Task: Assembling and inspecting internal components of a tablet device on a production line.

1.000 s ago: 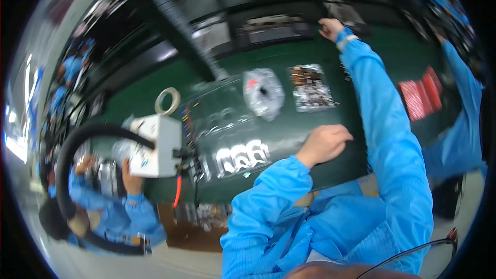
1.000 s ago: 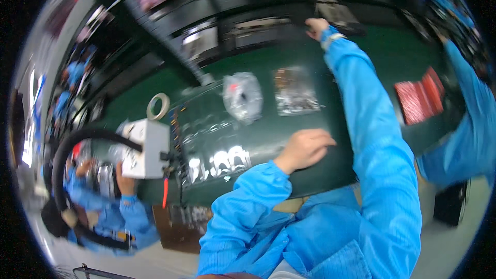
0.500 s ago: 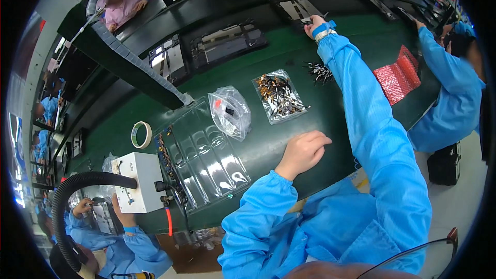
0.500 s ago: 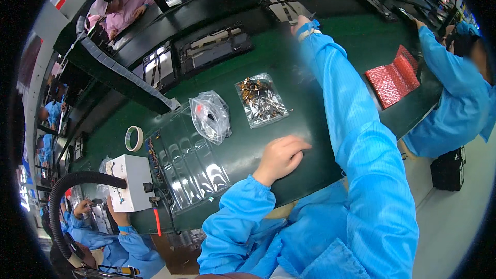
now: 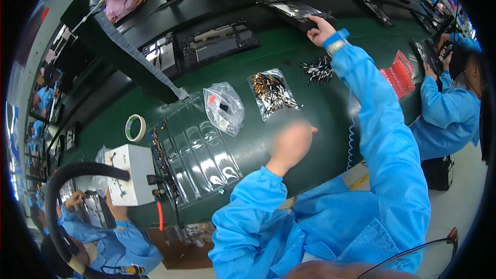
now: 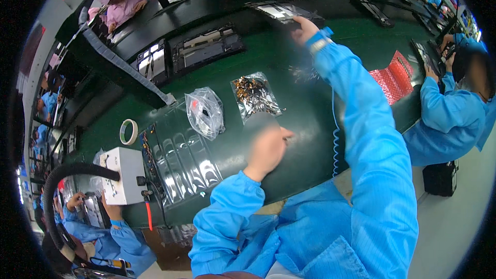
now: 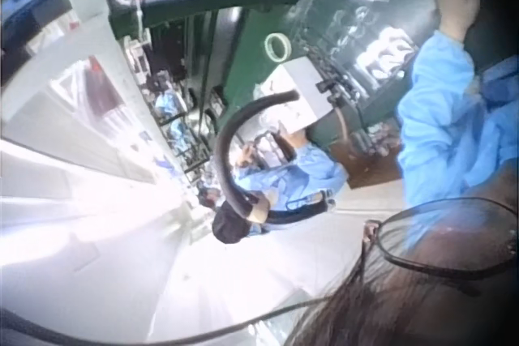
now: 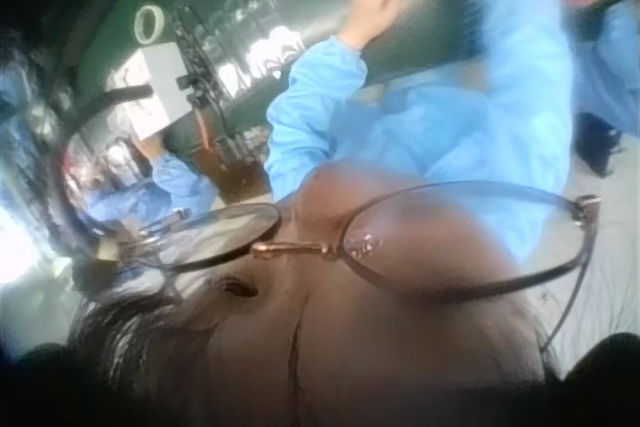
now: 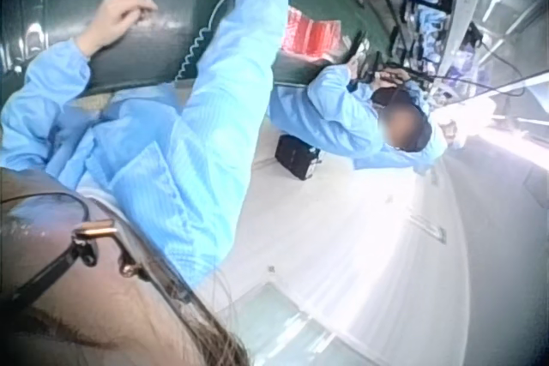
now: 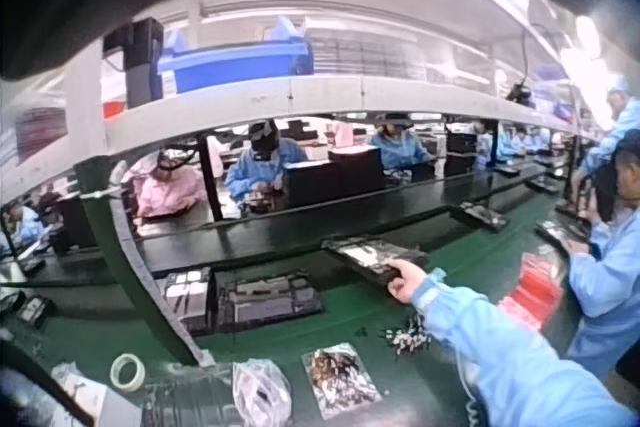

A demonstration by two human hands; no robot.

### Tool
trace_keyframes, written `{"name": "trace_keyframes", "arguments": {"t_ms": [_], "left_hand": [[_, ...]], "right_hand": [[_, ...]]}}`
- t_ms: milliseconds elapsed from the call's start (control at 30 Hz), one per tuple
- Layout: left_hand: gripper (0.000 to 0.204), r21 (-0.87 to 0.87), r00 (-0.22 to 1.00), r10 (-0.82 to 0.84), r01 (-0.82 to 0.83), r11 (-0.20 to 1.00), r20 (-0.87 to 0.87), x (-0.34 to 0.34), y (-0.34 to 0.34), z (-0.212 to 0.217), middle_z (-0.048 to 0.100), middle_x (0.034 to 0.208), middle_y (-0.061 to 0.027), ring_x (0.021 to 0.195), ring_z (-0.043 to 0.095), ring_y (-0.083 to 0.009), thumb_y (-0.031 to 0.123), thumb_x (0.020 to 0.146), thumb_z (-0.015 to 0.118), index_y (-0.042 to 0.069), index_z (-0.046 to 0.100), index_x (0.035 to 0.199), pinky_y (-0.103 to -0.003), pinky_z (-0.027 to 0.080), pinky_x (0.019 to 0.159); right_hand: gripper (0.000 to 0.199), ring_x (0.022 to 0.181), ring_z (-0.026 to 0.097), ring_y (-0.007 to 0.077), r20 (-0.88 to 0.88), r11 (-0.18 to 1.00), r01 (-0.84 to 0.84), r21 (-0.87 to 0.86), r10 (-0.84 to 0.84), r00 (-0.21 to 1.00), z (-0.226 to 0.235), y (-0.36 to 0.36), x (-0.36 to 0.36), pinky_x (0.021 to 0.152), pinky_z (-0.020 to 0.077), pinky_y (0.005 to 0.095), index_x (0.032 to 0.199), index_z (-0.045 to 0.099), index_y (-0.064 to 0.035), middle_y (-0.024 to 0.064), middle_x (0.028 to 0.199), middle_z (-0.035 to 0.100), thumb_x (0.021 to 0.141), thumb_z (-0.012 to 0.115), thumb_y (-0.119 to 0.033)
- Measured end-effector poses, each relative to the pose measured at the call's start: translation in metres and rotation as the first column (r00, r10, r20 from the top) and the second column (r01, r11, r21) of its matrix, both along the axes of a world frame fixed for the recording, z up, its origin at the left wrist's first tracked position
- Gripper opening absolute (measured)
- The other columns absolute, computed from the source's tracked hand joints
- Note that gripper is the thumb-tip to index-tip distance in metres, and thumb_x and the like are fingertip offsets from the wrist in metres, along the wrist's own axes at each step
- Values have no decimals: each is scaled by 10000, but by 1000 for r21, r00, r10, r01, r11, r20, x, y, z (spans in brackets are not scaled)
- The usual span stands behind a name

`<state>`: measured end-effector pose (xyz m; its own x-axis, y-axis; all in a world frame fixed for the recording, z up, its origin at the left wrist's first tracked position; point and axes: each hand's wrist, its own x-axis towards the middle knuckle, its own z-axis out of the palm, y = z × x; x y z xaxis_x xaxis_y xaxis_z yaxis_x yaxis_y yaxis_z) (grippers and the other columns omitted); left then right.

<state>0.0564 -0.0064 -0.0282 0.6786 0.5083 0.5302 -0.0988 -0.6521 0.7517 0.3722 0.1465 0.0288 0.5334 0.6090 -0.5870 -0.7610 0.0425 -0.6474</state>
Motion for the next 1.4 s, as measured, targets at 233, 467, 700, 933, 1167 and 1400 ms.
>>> {"name": "trace_keyframes", "arguments": {"t_ms": [233,467,700,933,1167,1400], "left_hand": [[607,-868,875,218,339,364,433,29,4,34,414,1272,-120,1117,439,-194,261,920,469,76,137,1393,-349,364,926],[652,-854,691,523,286,436,498,44,-39,68,386,1270,-135,1146,406,-220,-2,814,563,31,184,1343,-335,323,977],[569,-948,981,-117,178,264,152,-42,-29,69,542,1131,-117,998,552,-191,51,743,609,-14,374,1257,-309,442,862],[605,69,911,318,-311,948,-261,-68,-8,61,526,1169,-176,1067,506,-349,144,732,634,17,396,1274,-391,410,905],[545,439,861,251,-37,898,-442,-94,-68,66,489,1219,-111,1125,455,-324,273,655,716,100,539,1141,-444,382,909],[550,518,790,406,-133,845,-460,-114,-73,24,472,1240,-106,1140,438,-322,282,669,708,126,532,1166,-465,375,904]], "right_hand": [[72,360,257,28,335,879,-419,227,334,881,26,-186,-88,466,311,177,907,559,-84,-39,748,588,864,546,-141],[327,551,408,23,612,856,-495,146,315,725,-6,-290,-133,566,424,204,1167,471,-25,47,1085,559,894,498,-202],[645,393,312,29,290,594,-636,493,577,763,-10,-325,-98,432,383,176,1280,351,14,135,1011,596,894,346,-504],[171,428,342,55,53,940,-291,179,286,957,-25,-366,-186,522,377,221,1011,516,-51,24,788,577,851,515,-111],[128,427,334,58,-89,955,-129,269,158,983,-49,-338,-236,606,404,270,966,520,-54,-2,727,533,869,532,-137],[339,513,417,64,19,714,-697,76,697,716,-43,-349,-207,718,428,293,1136,517,4,37,799,572,907,472,-242]]}}
